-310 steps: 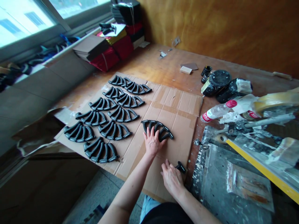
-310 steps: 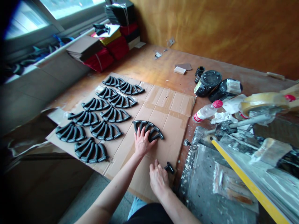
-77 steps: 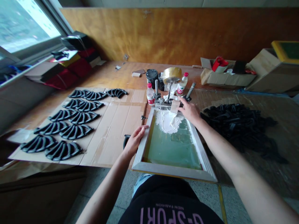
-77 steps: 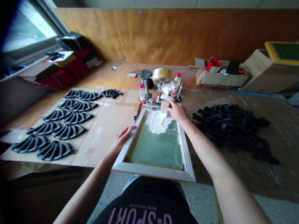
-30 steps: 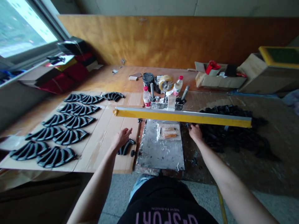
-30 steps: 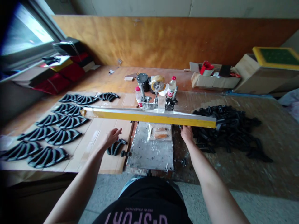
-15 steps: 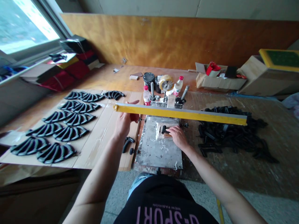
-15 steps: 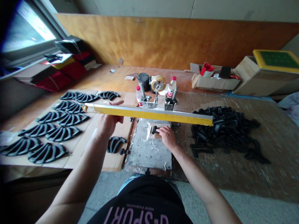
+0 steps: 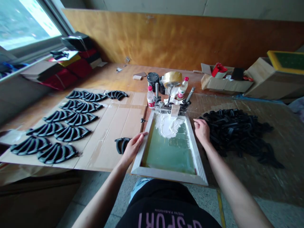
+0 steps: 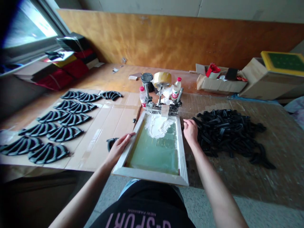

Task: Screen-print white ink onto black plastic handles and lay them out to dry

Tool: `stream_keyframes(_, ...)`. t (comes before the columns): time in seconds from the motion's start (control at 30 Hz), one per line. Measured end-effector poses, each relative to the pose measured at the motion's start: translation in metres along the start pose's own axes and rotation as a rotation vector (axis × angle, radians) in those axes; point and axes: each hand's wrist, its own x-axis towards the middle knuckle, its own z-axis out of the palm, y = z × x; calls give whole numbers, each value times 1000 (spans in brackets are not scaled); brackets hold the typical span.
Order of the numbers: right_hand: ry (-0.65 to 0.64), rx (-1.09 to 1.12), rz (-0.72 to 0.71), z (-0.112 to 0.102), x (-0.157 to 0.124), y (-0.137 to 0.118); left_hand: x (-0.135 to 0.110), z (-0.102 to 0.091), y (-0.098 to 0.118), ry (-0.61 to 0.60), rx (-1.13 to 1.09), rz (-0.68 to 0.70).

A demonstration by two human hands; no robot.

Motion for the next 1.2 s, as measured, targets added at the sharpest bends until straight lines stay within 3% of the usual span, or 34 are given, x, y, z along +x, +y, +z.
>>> stream_keyframes(0.1,31,-34,-160,10,37,-29,3,7,-38,-7,24,-70)
stream_keyframes(0.17,-85,-80,-280,24,55,-53,8,11,-57,-3,59,-97)
stream_keyframes(0.23,-232,-148,-310,38,62,-70,12,12,-70,13,93,-97)
stream_keyframes(0.37,-384,-249,-344,46,35,-85,16,11,-82,16,110,-107)
stream_keyframes(0.5,-497,-141,-648,28,-5,-89,17,10,-87,-15,89,-118)
stream_keyframes(0.6,-579,-27,-787,17,-7,-91,17,10,-87,-21,97,-116)
stream_keyframes(0.77,-423,-67,-641,20,-6,-93,14,10,-79,-16,76,-128)
stream_keyframes(0.87,-440,-39,-701,22,-16,-94,11,10,-70,-20,42,-137)
stream_keyframes(0.93,-446,15,-652,22,-11,-97,8,9,-61,-19,22,-142)
stream_keyframes(1.1,-300,-39,-340,21,53,-97,1,1,-21,-52,-65,-153)
stream_keyframes(1.2,-175,-120,-149,5,85,-71,1,-5,12,-50,-117,-83)
